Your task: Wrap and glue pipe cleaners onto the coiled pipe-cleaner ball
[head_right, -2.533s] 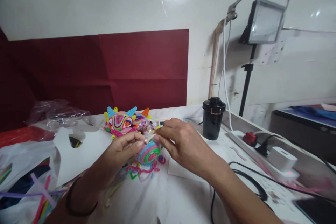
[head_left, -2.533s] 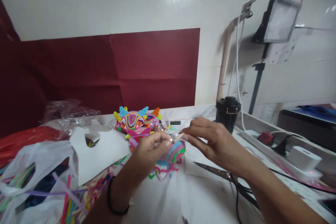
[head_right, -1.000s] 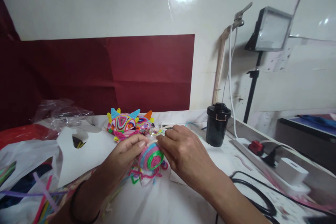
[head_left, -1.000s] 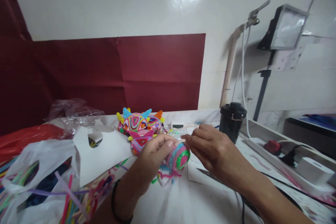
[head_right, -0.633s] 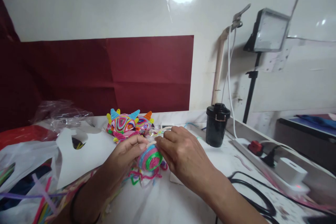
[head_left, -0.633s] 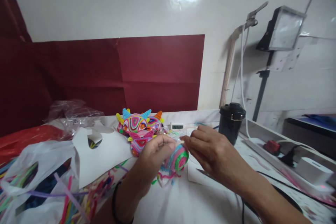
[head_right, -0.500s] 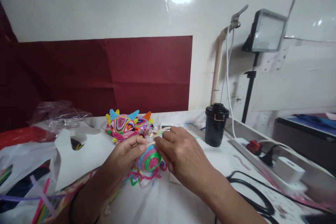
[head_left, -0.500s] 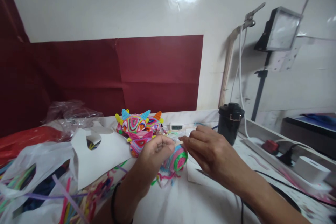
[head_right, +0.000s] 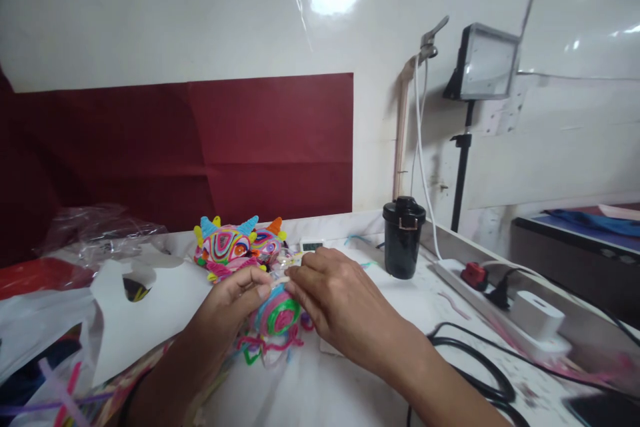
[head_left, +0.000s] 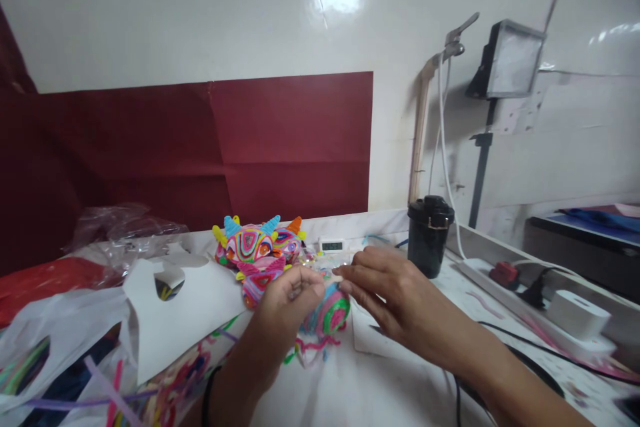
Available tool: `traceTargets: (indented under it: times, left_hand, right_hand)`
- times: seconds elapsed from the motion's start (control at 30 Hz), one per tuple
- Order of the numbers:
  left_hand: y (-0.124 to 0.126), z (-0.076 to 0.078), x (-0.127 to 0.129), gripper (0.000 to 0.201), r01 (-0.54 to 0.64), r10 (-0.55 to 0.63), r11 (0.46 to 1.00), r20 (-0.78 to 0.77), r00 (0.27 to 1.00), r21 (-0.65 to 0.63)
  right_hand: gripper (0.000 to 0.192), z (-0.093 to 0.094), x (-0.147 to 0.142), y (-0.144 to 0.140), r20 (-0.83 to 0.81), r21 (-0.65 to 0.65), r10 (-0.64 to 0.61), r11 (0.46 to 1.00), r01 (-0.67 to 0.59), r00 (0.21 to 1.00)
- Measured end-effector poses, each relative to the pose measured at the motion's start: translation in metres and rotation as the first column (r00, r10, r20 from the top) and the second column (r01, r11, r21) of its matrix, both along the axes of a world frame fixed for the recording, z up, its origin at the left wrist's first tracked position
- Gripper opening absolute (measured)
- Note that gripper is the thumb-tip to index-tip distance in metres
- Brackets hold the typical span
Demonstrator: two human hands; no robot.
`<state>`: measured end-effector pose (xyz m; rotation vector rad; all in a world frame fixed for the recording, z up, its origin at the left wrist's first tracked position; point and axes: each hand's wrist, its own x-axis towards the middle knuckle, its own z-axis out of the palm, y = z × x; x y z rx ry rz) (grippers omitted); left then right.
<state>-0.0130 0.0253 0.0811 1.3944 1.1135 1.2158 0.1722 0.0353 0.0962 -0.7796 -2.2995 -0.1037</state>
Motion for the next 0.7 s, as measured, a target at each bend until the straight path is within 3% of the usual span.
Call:
traceTargets:
  times: [0.23,0.47,0.57,0.7]
  left_hand:
    - [-0.001,-0.002,-0.001,0.023,0.075,-0.074,0.997,0.053,0.996,-0.010]
    - [0.002,-0.004,-0.004,0.021,0.123,-0.100,0.987,0.210,0.973,-0.100]
    - [0.014,-0.014,-0.009,0.015,0.161,-0.115,0.977,0.295,0.949,-0.137]
    - [0.032,-0.043,-0.011,0.011,0.198,-0.123,0.965,0.371,0.921,-0.172]
  right_hand:
    - [0.018,0.000,0.001,0.002,-0.132,-0.048,0.069,0.996,-0.076,0.989]
    - [0.026,0.005,0.007,0.005,-0.273,-0.273,0.010,0.958,-0.088,0.962]
    - [0.030,0.004,0.010,0.012,-0.303,-0.350,-0.027,0.933,-0.085,0.952]
    - [0.031,0.000,0.017,0.021,-0.302,-0.393,-0.046,0.916,-0.080,0.952]
